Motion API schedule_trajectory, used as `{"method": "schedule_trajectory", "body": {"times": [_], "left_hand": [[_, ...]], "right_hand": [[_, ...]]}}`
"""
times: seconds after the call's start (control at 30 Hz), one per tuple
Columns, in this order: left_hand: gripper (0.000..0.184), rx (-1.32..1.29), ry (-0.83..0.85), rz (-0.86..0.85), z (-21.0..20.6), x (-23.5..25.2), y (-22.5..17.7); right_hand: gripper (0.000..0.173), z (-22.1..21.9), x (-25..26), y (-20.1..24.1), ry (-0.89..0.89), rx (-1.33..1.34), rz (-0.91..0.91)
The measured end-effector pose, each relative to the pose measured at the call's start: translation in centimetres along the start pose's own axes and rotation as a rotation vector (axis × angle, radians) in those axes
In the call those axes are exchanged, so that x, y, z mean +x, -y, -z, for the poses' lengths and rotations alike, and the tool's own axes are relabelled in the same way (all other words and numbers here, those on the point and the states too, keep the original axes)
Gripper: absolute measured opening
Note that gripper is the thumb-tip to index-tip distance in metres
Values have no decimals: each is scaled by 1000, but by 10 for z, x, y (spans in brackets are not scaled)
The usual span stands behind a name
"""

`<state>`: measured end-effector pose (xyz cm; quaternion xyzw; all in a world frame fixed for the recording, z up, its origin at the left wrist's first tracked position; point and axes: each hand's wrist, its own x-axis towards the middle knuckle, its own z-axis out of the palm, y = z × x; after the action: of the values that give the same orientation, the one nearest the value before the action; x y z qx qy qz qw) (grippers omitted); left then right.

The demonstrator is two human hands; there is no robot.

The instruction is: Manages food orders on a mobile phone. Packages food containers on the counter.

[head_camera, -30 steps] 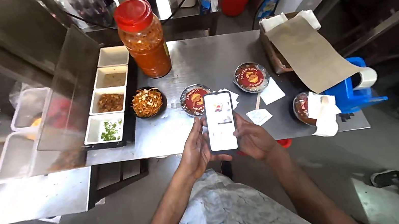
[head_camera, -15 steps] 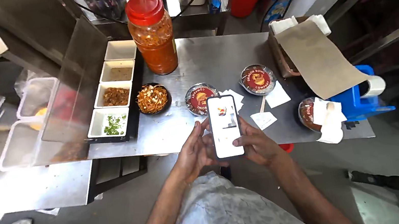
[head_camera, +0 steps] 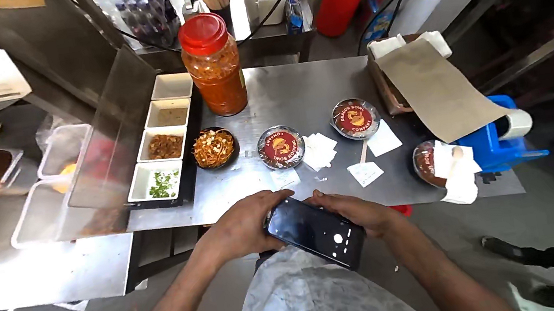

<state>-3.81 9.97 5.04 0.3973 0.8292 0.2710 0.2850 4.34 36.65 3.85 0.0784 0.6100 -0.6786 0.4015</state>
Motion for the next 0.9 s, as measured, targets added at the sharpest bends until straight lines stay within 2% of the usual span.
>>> {"method": "schedule_trajectory", "body": {"times": [0.07, 0.17, 0.23, 0.33, 0.5, 0.9], "left_hand": [[83, -61, -49, -17, 0, -1, -1], [80, -114, -272, -58, 13, -1, -6], [82, -117, -404, -65, 27, 3, -14], [85, -182, -500, -75, 47, 13, -32], [89, -194, -573, -128, 59, 25, -56], [92, -225, -562, -141, 50, 34, -70]], "right_hand": [[59, 6, -5, 10, -45, -71, 21], [41, 19, -22, 34, -216, -120, 198], [40, 26, -35, 51, -367, -117, 291], [38, 26, -51, 73, -552, -130, 461], [33, 20, -67, 89, -766, -240, 671], [38, 19, -83, 80, -872, -260, 737]]}}
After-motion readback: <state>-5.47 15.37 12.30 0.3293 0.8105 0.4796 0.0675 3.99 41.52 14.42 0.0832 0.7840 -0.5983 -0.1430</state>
